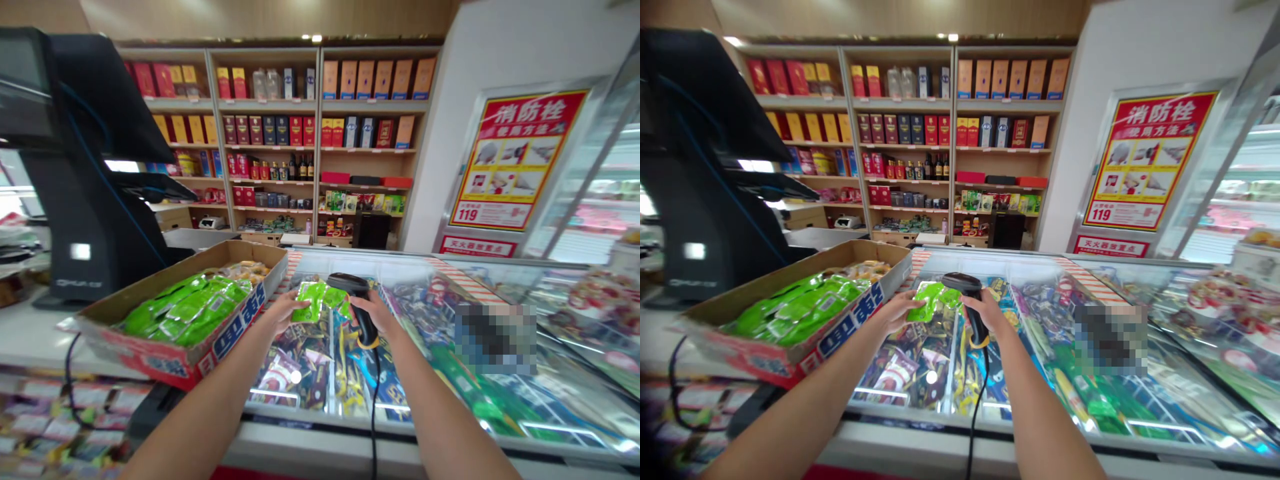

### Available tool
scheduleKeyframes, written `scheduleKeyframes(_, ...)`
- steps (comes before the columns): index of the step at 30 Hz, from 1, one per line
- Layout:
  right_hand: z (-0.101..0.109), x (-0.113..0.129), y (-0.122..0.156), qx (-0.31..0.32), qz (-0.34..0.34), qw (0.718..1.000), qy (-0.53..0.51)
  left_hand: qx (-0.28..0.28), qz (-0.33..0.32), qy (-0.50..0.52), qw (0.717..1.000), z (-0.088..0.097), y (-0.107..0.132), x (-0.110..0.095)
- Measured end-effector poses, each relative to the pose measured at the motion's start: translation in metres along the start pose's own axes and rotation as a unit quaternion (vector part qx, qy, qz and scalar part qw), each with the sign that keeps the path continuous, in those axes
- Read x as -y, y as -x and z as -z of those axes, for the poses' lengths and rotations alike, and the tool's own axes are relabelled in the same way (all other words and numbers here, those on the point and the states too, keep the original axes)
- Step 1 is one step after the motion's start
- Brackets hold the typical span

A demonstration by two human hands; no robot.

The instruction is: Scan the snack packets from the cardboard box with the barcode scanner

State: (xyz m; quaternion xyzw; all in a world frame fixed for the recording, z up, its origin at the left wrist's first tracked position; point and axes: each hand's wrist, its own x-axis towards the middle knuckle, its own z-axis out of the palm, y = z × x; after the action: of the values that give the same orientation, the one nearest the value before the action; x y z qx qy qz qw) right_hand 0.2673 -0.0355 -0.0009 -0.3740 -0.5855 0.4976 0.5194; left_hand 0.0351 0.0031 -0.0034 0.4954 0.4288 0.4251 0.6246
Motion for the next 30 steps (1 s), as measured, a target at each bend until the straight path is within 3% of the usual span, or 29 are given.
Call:
scheduleKeyframes(4,-0.001,-0.003,0.001,0.027,0.004,0.999,0.023,-0.088,-0.143,-0.134,0.977,0.018,-0.012,0.010)
scheduleKeyframes(6,-0.002,-0.004,0.001,0.048,0.013,0.998,0.041,-0.123,-0.170,-0.194,0.958,0.025,-0.015,0.009)
scheduleKeyframes(10,-0.004,-0.004,0.003,0.078,0.013,0.995,0.064,-0.140,-0.177,-0.208,0.952,0.027,-0.013,0.006)
scheduleKeyframes(26,-0.005,-0.005,0.006,0.078,-0.015,0.995,0.053,-0.125,-0.167,-0.178,0.962,0.024,-0.008,0.007)
scheduleKeyframes(30,-0.006,-0.003,0.005,0.047,-0.010,0.998,0.038,-0.136,-0.172,-0.163,0.962,0.024,-0.011,0.009)
